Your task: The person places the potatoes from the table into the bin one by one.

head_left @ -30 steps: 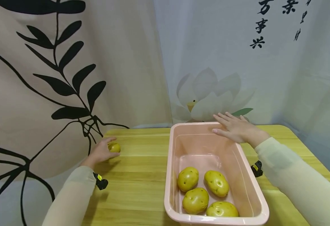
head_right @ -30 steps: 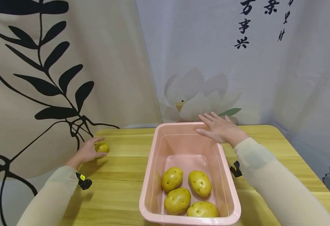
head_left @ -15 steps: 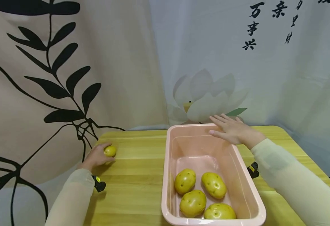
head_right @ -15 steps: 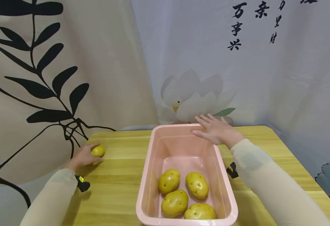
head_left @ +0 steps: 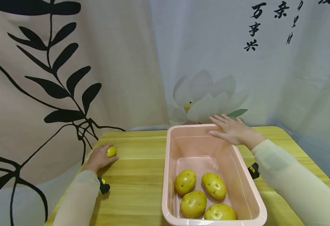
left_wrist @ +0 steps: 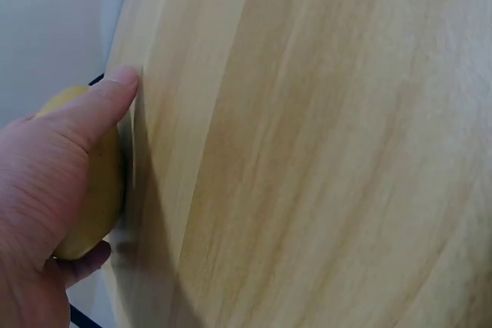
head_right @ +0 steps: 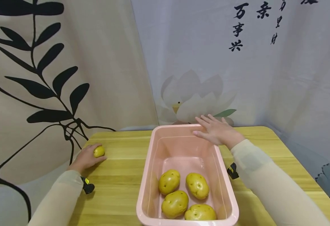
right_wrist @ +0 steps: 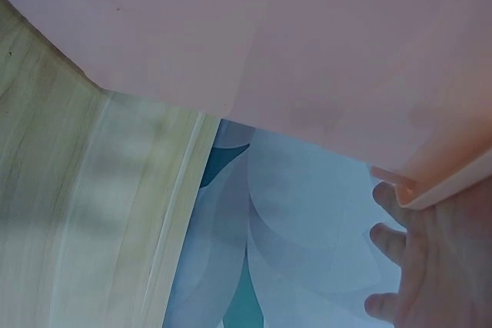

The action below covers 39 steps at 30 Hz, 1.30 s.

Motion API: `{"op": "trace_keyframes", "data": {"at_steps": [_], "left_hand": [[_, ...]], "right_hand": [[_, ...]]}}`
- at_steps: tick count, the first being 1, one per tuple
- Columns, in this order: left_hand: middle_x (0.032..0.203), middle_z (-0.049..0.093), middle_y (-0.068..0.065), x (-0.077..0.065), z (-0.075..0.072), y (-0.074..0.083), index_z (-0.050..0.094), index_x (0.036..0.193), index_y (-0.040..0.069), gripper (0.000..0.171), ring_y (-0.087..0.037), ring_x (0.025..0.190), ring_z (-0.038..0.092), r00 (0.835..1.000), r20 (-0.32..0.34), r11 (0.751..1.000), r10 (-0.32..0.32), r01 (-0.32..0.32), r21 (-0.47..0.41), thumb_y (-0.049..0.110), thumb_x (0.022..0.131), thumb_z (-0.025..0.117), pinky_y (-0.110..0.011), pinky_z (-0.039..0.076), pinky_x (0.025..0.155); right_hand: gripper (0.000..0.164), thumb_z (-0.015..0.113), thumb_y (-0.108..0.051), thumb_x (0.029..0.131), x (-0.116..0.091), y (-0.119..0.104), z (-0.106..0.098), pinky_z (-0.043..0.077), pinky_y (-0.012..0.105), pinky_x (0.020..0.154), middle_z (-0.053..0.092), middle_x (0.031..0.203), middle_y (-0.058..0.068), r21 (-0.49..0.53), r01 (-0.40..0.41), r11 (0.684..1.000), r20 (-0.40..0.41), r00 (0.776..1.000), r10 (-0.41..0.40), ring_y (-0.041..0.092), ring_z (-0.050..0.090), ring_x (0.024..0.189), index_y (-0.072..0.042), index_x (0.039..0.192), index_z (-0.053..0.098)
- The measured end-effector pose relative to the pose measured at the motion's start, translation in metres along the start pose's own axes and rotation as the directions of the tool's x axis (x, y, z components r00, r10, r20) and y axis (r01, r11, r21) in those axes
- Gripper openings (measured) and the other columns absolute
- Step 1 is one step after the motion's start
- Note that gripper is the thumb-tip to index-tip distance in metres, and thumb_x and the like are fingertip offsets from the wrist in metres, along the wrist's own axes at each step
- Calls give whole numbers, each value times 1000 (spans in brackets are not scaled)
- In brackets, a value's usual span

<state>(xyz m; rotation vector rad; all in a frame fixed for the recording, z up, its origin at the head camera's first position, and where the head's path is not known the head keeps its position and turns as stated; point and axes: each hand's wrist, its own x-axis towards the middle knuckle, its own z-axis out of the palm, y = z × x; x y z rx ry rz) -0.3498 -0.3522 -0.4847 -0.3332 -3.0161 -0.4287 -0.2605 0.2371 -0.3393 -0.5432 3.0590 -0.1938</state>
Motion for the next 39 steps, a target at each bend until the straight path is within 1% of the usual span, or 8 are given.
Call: {"op": "trace_keyframes", "data": {"at_steps": [6,12,18,21,25,32,35,39], "left_hand": [[130,48,-29,-1,1,2,43,143,9,80,-49,114,48,1000,-7,999,-9,9,41,52,82,71,-63,39,91],[127,50,-31,0,-3,8,46,140,6,77,-49,111,50,1000,-9,996,-15,15,82,52,83,70,-63,41,89],[126,51,-31,2,-5,15,45,140,6,77,-47,110,51,999,-19,995,-45,47,86,53,84,68,-63,41,89],[127,49,-31,1,-5,17,44,141,7,76,-49,111,50,998,-21,995,-58,59,80,52,85,68,-64,39,90],[129,48,-31,0,-4,16,43,142,9,75,-49,113,49,997,-22,995,-76,77,70,51,85,68,-65,39,91],[125,50,-29,1,0,10,46,140,9,72,-47,108,52,996,-80,997,-39,44,59,49,84,70,-63,40,89],[129,49,-27,1,2,8,45,141,10,72,-48,111,49,996,-82,998,-32,36,50,48,84,70,-63,38,92],[129,48,-28,-1,6,5,45,141,9,73,-49,111,49,996,-88,999,-27,31,44,47,84,70,-64,38,91]], "right_hand": [[80,23,-73,92,0,0,1,4,73,103,16,159,10,-1,2,1000,0,1000,-2,39,10,144,-24,155,16],[79,26,-71,93,0,-1,3,5,73,103,18,159,11,16,5,1000,-2,1000,-5,39,11,144,-22,155,19],[79,26,-70,94,-3,1,2,4,73,102,18,158,13,19,2,1000,-5,1000,-2,41,10,144,-20,155,19],[80,26,-71,93,-1,2,3,4,72,103,17,159,12,18,-6,1000,-2,1000,6,40,10,144,-22,155,18],[81,28,-72,92,1,1,3,4,72,104,17,159,12,31,-10,999,5,1000,10,40,10,144,-22,155,17],[81,27,-72,92,3,2,2,4,71,104,16,159,11,43,-17,999,-9,1000,17,39,9,144,-22,155,18],[81,28,-72,92,3,4,3,4,72,104,17,159,11,44,-17,999,-9,1000,17,39,10,144,-22,155,18],[80,28,-71,93,5,4,4,3,71,104,18,159,11,49,-7,999,-9,1000,8,39,10,144,-22,155,19]]}}
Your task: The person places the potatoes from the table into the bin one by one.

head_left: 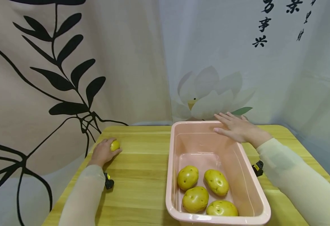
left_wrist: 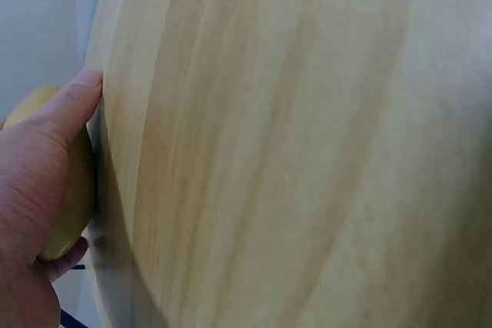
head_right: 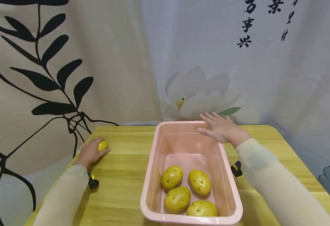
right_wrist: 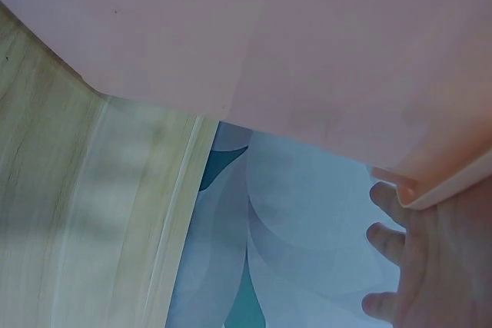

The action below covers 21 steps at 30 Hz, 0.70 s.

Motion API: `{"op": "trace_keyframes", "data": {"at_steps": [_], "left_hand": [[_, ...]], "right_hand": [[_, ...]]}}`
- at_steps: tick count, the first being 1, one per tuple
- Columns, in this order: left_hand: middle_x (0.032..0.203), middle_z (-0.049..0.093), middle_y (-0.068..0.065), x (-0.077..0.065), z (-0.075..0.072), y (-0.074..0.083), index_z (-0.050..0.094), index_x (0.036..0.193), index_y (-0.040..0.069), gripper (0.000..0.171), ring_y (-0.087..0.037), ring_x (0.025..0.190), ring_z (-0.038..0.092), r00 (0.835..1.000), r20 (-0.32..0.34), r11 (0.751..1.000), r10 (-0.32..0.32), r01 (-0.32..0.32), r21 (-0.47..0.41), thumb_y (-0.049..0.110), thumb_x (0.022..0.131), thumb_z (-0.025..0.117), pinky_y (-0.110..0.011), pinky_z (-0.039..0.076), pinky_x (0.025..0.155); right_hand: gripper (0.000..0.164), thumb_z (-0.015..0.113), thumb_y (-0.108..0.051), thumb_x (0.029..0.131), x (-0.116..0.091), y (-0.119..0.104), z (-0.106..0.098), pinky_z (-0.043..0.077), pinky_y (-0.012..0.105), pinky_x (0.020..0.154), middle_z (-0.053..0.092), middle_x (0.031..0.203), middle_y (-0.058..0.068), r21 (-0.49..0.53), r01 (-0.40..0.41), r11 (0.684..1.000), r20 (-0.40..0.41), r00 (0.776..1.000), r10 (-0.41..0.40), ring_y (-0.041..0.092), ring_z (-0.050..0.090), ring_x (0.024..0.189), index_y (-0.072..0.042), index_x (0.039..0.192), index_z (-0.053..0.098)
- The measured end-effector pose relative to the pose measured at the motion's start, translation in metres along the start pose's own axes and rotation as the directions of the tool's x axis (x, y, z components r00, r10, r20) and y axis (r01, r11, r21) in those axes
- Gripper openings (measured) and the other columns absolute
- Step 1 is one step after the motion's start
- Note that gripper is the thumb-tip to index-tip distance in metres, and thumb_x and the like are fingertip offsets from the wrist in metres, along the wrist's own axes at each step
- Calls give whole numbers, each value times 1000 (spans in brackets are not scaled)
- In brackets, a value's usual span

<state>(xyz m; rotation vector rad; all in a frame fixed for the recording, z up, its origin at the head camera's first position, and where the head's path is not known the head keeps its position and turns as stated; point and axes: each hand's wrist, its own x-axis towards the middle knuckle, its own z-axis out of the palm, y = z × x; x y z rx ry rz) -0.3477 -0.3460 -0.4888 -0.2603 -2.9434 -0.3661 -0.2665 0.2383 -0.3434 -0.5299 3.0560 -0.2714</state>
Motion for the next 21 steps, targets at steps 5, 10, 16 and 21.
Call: {"op": "trace_keyframes", "data": {"at_steps": [5,10,16,21], "left_hand": [[130,48,-28,-4,1,-2,44,141,10,73,-49,111,48,1000,-17,1000,-2,2,1,46,84,71,-63,38,91],[129,48,-27,-8,3,-3,45,141,10,72,-48,110,49,1000,-22,1000,-3,3,1,45,84,72,-62,39,90],[130,49,-25,-12,3,3,47,140,10,71,-47,111,49,999,-31,1000,15,-15,-4,44,83,73,-61,39,90],[130,50,-23,-16,5,11,47,140,11,70,-46,114,48,999,-24,999,30,-31,-12,44,84,73,-61,39,92]], "right_hand": [[80,27,-70,93,2,-2,-2,3,72,104,17,159,12,2,13,1000,-3,1000,-13,40,10,144,-21,155,19],[79,27,-70,93,2,-4,-1,4,72,104,16,159,12,7,16,1000,4,1000,-16,40,10,144,-22,155,18],[79,27,-68,95,1,-4,-1,5,73,103,16,158,15,0,27,1000,15,1000,-27,43,10,143,-19,155,18],[79,28,-69,94,-2,-3,-2,5,73,103,17,158,14,14,18,1000,6,1000,-18,42,10,143,-19,155,19]]}}
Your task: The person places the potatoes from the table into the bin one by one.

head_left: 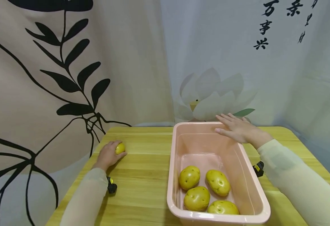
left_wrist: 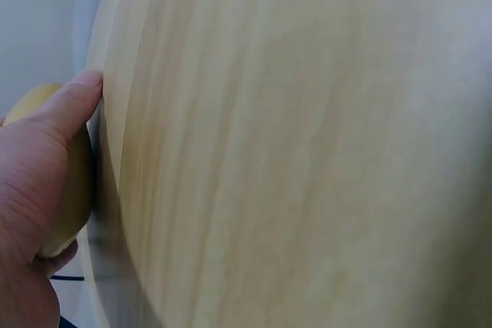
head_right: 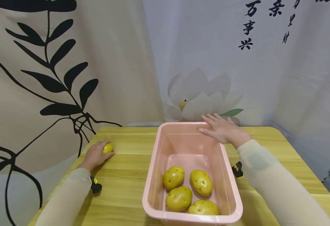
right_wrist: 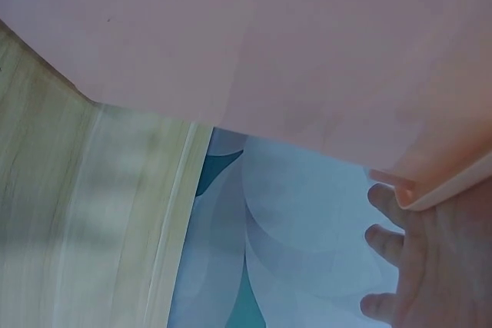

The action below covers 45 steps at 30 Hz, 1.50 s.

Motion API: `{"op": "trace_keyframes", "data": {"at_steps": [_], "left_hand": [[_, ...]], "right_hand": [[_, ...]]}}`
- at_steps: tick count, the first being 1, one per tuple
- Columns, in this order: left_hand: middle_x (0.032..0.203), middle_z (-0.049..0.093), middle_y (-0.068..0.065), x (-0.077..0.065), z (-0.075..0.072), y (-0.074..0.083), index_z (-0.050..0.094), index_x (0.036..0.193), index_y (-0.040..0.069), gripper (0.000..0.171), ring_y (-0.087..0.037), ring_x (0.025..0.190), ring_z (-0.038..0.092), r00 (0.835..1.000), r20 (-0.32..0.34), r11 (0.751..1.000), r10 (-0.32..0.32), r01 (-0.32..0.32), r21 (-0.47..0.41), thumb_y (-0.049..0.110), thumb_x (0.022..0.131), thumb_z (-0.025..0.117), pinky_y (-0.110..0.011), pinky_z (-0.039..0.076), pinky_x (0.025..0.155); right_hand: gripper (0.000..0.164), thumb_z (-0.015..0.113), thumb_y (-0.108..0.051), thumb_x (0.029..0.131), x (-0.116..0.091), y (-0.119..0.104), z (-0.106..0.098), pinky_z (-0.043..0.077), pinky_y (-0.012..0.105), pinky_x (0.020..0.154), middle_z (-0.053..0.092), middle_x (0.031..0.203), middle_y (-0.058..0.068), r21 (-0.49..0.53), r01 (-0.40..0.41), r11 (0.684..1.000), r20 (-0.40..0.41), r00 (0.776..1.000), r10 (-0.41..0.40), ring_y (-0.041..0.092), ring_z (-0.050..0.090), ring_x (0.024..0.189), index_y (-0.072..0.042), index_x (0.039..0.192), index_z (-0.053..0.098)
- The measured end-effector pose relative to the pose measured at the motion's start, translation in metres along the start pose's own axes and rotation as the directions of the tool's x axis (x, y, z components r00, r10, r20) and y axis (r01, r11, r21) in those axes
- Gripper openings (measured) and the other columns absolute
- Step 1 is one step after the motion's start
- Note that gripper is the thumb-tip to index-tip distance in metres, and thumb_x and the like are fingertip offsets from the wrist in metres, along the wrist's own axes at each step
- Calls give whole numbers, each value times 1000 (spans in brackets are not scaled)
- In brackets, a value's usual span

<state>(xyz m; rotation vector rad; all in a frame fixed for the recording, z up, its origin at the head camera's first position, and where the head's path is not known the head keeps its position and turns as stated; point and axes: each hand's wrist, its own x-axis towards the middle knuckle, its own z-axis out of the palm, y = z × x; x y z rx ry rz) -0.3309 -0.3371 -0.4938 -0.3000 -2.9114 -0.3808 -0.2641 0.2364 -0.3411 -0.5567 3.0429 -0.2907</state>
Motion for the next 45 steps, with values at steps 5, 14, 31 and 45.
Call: {"op": "trace_keyframes", "data": {"at_steps": [5,14,31,45], "left_hand": [[130,51,-21,-2,5,11,49,139,13,69,-44,115,49,1000,12,1000,13,-13,-8,45,83,73,-60,39,94],[121,57,-12,-13,15,36,53,136,17,68,-34,107,55,994,13,993,113,-112,-34,46,80,76,-54,44,88],[123,59,-6,-39,5,74,58,131,23,65,-28,106,59,963,16,963,269,-268,-24,50,76,78,-49,49,84],[115,60,0,-49,1,117,58,131,24,67,-17,97,58,919,71,921,388,-389,-3,54,75,76,-40,49,79]], "right_hand": [[79,28,-69,94,-2,2,-1,5,72,103,17,158,15,8,-1,1000,-1,1000,1,42,10,143,-20,155,19],[80,27,-70,94,-1,5,0,4,73,103,17,158,15,4,-7,1000,20,1000,7,41,8,144,-21,155,18],[78,28,-68,95,0,-3,5,7,72,103,18,158,15,14,9,1000,-11,1000,-9,41,10,144,-18,155,20],[78,25,-69,95,-2,1,1,7,72,103,16,158,15,14,14,1000,0,1000,-14,42,8,143,-20,155,17]]}}
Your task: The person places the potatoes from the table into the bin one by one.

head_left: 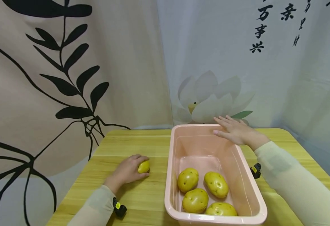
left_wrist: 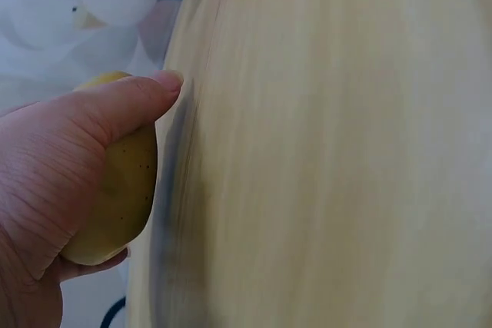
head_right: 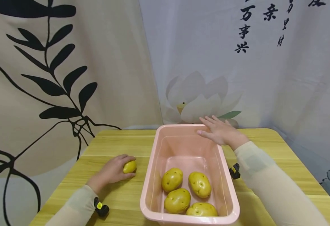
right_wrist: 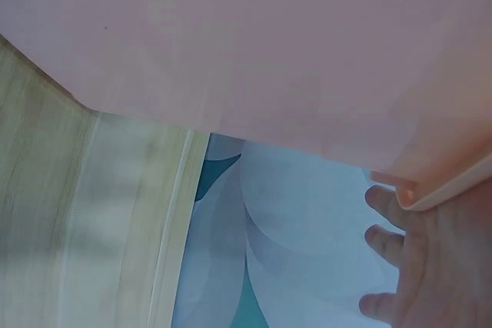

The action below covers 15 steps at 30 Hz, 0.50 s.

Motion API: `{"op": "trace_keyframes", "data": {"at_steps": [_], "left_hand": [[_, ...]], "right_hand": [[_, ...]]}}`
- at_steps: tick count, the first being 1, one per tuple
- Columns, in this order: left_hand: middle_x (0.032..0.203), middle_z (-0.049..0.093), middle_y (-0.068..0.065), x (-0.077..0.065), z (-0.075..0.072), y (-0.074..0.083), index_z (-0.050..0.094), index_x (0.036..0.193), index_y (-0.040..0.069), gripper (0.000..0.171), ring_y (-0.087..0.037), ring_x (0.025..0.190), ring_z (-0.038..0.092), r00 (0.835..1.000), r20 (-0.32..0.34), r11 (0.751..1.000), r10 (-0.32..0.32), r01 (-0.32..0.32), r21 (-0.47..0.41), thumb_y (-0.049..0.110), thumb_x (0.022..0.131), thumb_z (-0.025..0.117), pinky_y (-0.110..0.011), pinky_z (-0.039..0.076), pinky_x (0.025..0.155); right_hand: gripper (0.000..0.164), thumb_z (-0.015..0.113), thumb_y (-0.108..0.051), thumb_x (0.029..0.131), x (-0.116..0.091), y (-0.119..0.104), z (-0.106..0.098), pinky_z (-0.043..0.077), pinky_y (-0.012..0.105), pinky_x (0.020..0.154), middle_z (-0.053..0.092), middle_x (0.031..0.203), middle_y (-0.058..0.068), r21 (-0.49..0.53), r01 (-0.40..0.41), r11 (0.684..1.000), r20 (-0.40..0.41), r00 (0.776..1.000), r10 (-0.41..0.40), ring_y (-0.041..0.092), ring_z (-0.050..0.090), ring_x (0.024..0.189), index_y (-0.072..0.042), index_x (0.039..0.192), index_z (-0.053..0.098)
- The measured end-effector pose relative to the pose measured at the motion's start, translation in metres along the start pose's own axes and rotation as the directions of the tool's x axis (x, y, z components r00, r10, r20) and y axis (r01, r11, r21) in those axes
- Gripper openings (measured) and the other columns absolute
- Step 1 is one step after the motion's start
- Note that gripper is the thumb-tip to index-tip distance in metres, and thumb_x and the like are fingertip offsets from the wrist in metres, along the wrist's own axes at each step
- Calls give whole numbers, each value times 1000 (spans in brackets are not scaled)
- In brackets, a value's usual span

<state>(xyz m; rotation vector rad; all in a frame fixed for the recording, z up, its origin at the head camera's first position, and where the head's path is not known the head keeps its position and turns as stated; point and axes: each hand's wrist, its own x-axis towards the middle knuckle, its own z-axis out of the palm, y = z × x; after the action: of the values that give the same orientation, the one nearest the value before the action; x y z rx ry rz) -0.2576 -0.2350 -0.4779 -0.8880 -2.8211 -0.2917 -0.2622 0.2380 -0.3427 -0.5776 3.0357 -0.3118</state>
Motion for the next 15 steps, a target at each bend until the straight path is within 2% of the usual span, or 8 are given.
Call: {"op": "trace_keyframes", "data": {"at_steps": [6,15], "left_hand": [[120,58,-3,0,4,13,57,131,23,65,-18,101,58,998,19,998,60,-60,-4,54,76,75,-39,50,78],[124,57,-4,2,8,20,56,132,21,63,-20,107,56,998,15,997,67,-67,-33,52,80,72,-41,49,81]], "right_hand": [[77,26,-67,95,-1,0,2,7,72,103,17,158,17,7,6,1000,-6,1000,-6,43,9,143,-18,155,18],[77,26,-67,96,-1,1,2,9,72,103,17,158,16,2,8,1000,-14,1000,-8,43,9,143,-18,155,19]]}}
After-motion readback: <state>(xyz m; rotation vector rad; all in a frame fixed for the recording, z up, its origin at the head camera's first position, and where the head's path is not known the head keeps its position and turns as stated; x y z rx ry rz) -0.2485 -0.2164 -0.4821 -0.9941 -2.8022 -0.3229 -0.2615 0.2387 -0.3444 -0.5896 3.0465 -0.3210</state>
